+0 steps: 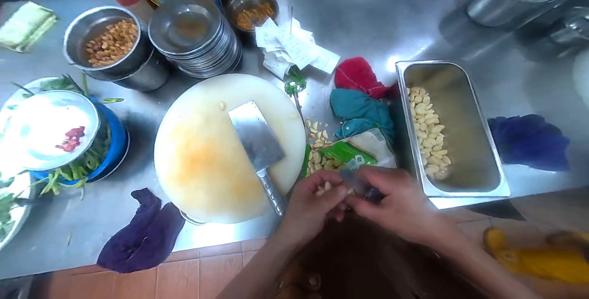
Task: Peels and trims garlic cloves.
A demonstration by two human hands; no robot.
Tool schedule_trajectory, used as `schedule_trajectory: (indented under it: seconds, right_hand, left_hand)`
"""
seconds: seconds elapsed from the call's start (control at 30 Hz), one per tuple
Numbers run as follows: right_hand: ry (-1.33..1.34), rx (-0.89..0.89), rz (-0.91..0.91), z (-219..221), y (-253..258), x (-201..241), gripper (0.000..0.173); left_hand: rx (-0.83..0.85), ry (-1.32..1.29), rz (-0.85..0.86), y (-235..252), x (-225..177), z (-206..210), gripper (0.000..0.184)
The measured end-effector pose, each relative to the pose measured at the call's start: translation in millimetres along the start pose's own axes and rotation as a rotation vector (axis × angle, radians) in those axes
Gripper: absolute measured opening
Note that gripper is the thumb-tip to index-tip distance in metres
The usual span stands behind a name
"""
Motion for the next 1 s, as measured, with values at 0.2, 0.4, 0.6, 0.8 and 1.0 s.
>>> schedule_trajectory:
  seconds: [0.2, 0.4, 0.6, 0.8, 1.0]
  right_hand:
    - [0.154, 0.1, 0.073, 15, -16, -2, 0.036]
    - [0.237, 0.107, 0.027, 29, -31, 4, 0.04]
    - [0.233, 0.046, 0.009, 31, -38, 6, 0.039]
    - [0.113, -0.025, -0.061, 25, -40, 5, 0.047]
    - [-0.167, -0.228, -0.024, 30, -33, 0, 0.049]
  left_hand:
    - [0.205, 0.115, 0.168, -11, -29, 4, 0.015]
    - [0.395, 0.242, 0.153, -15, -39, 13, 0.02]
    - [0.519, 0.34, 0.147, -11, -44, 13, 0.02]
    - [0.465, 0.215, 0.152, -12, -29, 16, 0.022]
    - [0.131, 0.117, -0.008, -8, -6, -15, 0.014]
Point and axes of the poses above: each hand's wrist, its own y-axis towards the middle knuckle, its own z-axis out of the palm, x = y × z, the point moved 8 cm from there along y, towards the middle knuckle, and after that the axes turned 13 degrees about z, right-handed, at the moved point
